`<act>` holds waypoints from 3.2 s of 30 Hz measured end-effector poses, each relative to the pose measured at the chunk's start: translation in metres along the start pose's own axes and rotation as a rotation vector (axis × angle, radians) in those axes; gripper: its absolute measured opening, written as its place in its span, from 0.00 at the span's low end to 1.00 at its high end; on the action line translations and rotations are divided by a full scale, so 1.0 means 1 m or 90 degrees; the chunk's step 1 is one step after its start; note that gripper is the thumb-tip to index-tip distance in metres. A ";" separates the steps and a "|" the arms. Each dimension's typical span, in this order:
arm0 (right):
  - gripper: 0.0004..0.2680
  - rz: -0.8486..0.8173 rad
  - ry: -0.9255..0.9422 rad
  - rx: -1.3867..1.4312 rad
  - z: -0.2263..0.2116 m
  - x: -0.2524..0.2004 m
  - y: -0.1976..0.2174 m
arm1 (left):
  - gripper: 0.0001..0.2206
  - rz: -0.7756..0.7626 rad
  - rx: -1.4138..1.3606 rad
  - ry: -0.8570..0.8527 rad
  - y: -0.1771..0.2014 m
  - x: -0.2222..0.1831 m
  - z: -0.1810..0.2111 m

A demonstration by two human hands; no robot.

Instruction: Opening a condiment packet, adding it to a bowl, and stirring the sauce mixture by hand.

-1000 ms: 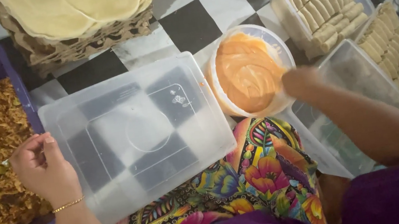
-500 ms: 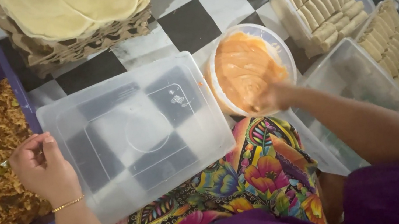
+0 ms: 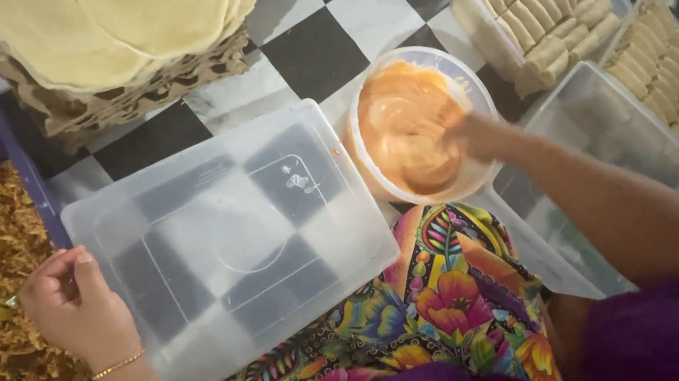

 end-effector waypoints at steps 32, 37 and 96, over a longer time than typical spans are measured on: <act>0.13 -0.045 -0.243 -0.121 0.044 0.001 0.100 | 0.01 -0.002 0.034 0.068 0.002 -0.001 0.013; 0.10 0.128 -0.289 -0.157 0.056 0.059 0.102 | 0.02 -0.005 0.041 0.053 0.000 -0.001 0.006; 0.12 0.297 -0.351 0.355 -0.047 0.004 -0.011 | 0.21 0.154 0.340 -0.286 0.167 -0.155 -0.049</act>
Point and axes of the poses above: each hand's wrist, its own x-axis towards the middle knuckle, its own y-axis out of the back of the hand, z = x × y, the point moved 7 cm from there along x, towards the middle knuckle, and after that the axes turned 2 degrees about y, right-handed, at the moved point
